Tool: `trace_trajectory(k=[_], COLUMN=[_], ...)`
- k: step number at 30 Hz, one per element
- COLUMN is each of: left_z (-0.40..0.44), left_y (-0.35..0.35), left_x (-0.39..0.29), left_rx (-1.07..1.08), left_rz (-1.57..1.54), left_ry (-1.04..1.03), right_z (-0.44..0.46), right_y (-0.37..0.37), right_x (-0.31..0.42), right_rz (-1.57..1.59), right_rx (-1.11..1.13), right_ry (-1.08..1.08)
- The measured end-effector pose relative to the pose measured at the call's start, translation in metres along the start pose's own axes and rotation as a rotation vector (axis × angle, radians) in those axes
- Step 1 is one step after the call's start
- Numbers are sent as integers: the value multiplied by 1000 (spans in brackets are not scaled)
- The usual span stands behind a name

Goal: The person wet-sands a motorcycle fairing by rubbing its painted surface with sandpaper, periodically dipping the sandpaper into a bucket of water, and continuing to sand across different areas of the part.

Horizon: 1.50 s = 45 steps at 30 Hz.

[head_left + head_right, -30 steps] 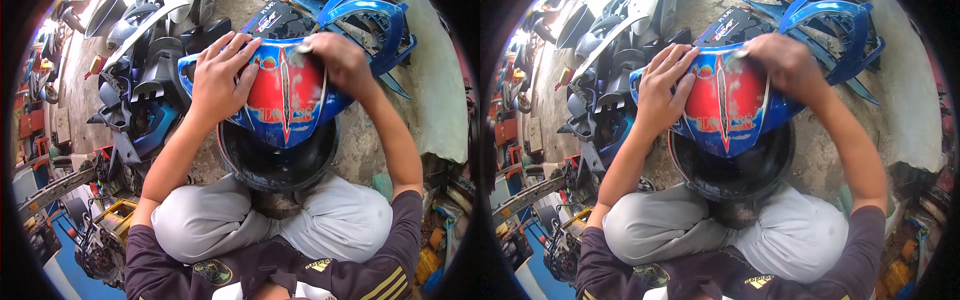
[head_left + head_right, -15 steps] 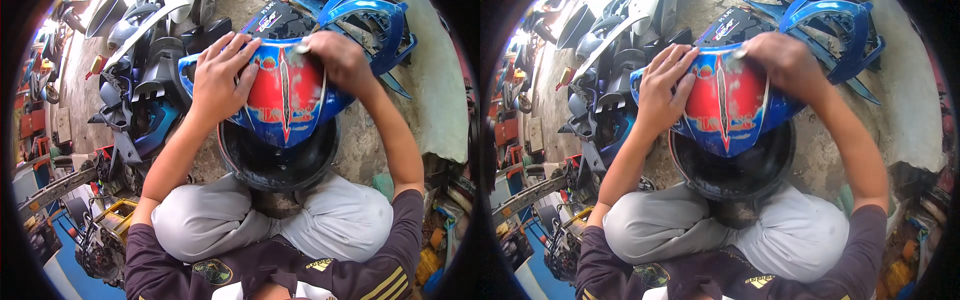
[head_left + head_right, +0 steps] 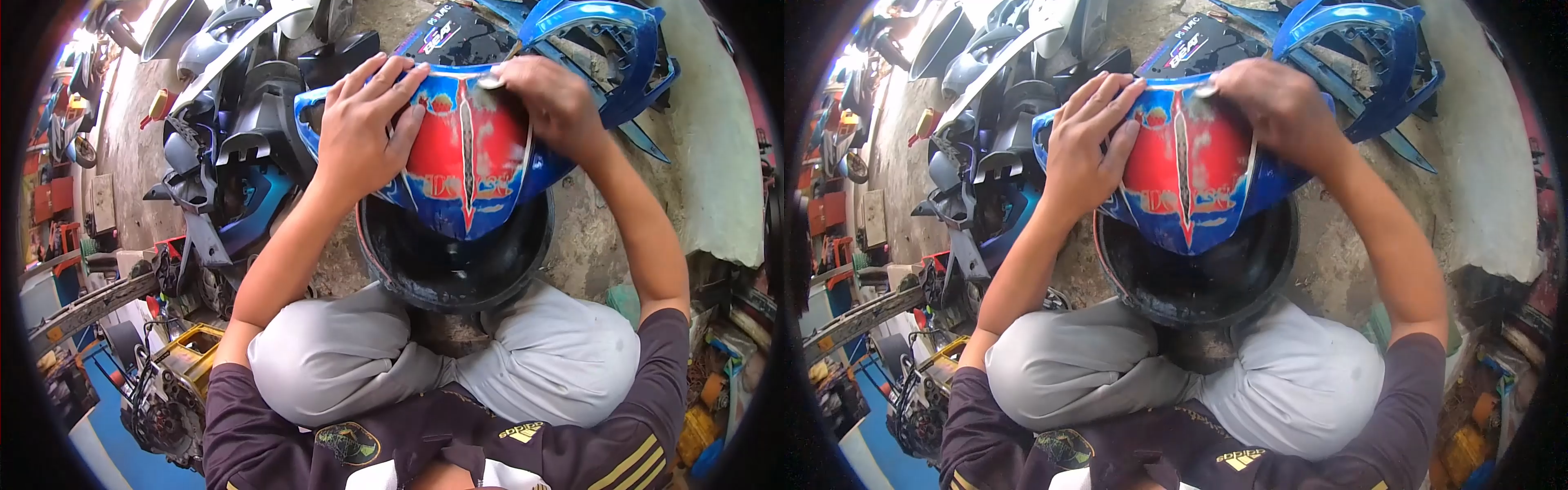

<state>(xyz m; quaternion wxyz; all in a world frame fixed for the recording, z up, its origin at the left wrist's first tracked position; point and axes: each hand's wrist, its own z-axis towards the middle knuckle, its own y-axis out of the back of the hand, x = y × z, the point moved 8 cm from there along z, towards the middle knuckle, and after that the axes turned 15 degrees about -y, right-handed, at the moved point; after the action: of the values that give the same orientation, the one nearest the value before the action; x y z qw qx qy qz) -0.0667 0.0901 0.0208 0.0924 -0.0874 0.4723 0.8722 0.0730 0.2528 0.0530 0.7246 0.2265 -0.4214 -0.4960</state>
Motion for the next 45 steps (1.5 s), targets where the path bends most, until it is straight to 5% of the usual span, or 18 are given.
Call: trace_trajectory(k=[4, 8, 11, 15, 19, 23, 25, 30, 33, 45], left_z=[-2, -6, -1, -6, -1, -5, 0, 2, -1, 0], left_y=[4, 2, 5, 1, 4, 0, 1, 0, 2, 0], left_x=[-7, -7, -7, -4, -6, -4, -4, 1, -7, -2], left_rx=[-7, 9, -5, 3, -5, 9, 3, -6, -1, 7], left_rz=[7, -12, 12, -12, 6, -14, -18, -31, 9, -16], left_ry=[-3, 8, -10, 9, 2, 13, 8, 16, 7, 14], right_z=[-8, -8, -12, 5, -17, -8, -10, -3, -12, -6], right_y=[-11, -5, -16, 1, -14, -1, -8, 0, -14, -9], right_x=[44, -29, 49, -1, 58, -5, 43, -10, 51, 0], right_rz=[54, -113, -4, -215, -95, -207, -62, -141, -37, -81], right_rx=[44, 49, 81, 30, 100, 20, 46, 15, 67, 63], right_ry=[96, -80, 89, 63, 169, 34, 100, 6, 119, -12])
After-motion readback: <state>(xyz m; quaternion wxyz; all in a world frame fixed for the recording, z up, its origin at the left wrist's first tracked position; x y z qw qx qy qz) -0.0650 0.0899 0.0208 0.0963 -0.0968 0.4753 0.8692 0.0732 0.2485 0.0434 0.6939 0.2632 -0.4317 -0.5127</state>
